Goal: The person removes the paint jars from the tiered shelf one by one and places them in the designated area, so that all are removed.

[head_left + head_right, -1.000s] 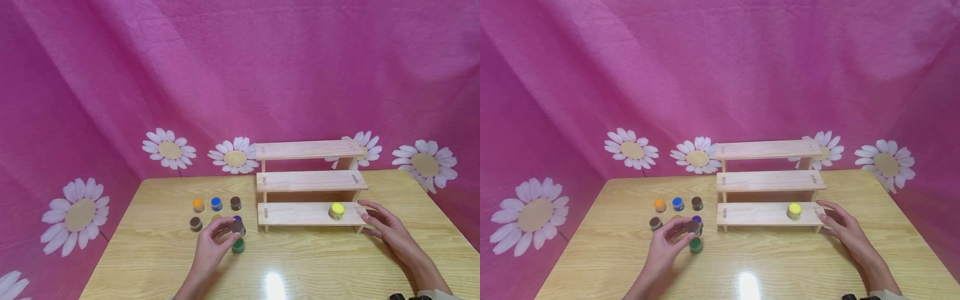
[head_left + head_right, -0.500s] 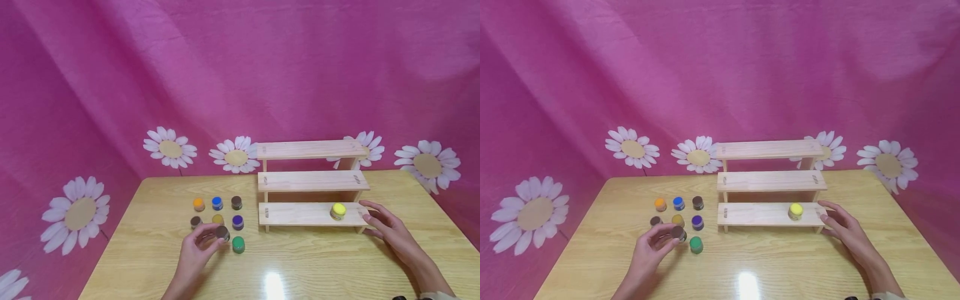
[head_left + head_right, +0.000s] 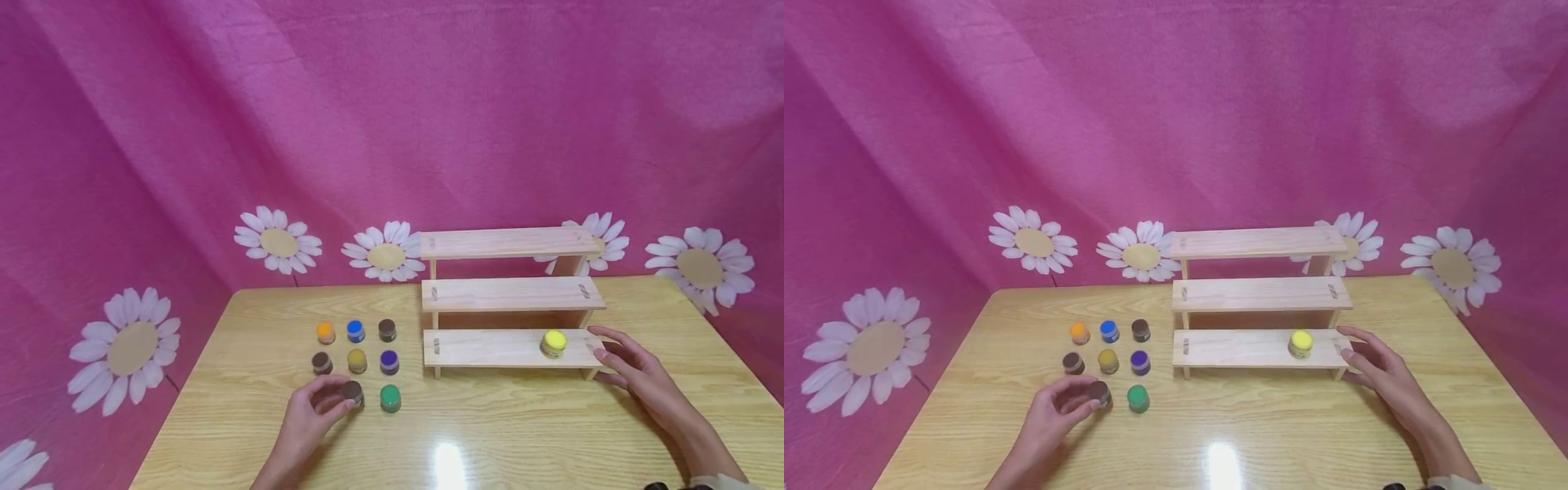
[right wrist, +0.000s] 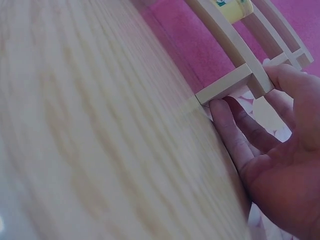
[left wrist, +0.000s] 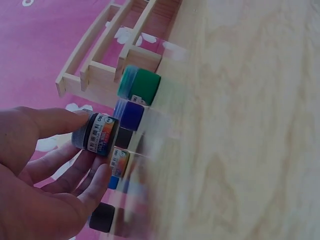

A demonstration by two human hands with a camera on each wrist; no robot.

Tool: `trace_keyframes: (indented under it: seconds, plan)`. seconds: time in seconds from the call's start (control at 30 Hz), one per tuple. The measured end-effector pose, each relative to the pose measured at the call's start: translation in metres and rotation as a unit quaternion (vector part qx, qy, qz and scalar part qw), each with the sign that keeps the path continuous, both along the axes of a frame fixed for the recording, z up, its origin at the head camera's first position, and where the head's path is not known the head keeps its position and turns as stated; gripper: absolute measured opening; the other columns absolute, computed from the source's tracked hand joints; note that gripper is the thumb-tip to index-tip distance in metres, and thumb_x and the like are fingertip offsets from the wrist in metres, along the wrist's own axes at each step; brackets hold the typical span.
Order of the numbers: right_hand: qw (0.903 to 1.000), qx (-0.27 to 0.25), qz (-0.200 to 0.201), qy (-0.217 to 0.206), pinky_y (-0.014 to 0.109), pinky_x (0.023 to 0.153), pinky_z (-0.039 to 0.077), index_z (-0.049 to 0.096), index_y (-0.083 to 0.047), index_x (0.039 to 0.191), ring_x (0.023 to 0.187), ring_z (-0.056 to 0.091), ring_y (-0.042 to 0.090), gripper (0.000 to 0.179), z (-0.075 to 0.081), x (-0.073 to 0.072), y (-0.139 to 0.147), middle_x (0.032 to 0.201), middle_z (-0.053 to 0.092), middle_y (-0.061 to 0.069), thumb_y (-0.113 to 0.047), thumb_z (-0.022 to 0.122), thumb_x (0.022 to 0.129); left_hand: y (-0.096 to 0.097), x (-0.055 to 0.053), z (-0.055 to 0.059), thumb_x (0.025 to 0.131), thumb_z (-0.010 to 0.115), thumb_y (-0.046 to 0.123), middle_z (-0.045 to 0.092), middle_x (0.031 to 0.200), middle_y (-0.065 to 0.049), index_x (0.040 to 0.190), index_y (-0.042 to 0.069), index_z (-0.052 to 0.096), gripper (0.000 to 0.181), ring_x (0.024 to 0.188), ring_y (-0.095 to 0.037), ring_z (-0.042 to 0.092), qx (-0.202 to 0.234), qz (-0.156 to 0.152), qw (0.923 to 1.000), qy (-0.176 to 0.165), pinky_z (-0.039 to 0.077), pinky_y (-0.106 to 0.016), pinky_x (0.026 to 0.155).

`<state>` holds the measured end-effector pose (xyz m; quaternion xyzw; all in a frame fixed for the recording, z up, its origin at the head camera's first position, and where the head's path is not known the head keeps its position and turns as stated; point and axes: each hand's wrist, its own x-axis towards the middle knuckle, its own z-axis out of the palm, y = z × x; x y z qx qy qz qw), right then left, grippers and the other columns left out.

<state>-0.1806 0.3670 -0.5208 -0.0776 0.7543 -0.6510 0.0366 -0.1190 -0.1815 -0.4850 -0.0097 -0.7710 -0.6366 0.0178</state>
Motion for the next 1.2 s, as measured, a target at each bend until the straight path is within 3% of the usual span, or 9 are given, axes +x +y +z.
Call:
trace_keyframes:
  seconds: [0.37,0.7,0.97,1.2]
  plan:
    - [0.9999,0.016,-0.005,-0.001,0.026,0.083,0.061,0.04,-0.013,0.157,0.107,0.062,-0.002,0.049,0.001,0.0,0.002,0.128,0.054,-0.016,-0.017,0.051,0.109,-0.003,-0.005,-0.009,0.086,0.076,-0.008,0.069,0.116,-0.021,0.116,-0.009,0.068,0.031,0.108,-0.033,0.068,-0.008,-0.022,0.9995,-0.019,0.06,-0.027,0.087]
    - [0.9996,0.026,-0.008,-0.003,0.026,0.082,0.061,0.04,-0.014,0.157,0.107,0.061,-0.004,0.049,0.002,-0.001,0.004,0.129,0.051,-0.018,-0.018,0.051,0.109,-0.004,-0.008,-0.014,0.086,0.074,-0.012,0.068,0.117,-0.025,0.118,-0.012,0.066,0.033,0.114,-0.039,0.066,-0.003,-0.033,0.9994,-0.012,0.058,-0.028,0.092]
    - [0.9998,0.017,-0.007,-0.003,0.026,0.083,0.061,0.041,-0.013,0.156,0.106,0.062,-0.002,0.049,0.001,-0.001,0.001,0.127,0.054,-0.016,-0.017,0.052,0.109,-0.004,-0.005,-0.012,0.085,0.072,-0.015,0.065,0.122,-0.029,0.121,-0.015,0.063,0.037,0.116,-0.041,0.065,-0.001,-0.032,0.9993,-0.019,0.058,-0.029,0.092]
    - [0.9997,0.022,-0.005,0.0,0.026,0.083,0.061,0.041,-0.013,0.156,0.108,0.061,-0.003,0.049,-0.001,0.0,0.001,0.129,0.053,-0.018,-0.017,0.051,0.109,0.001,-0.006,-0.001,0.086,0.074,-0.01,0.067,0.123,-0.023,0.122,-0.008,0.066,0.036,0.115,-0.038,0.065,-0.027,-0.011,0.9996,-0.004,0.057,-0.034,0.096]
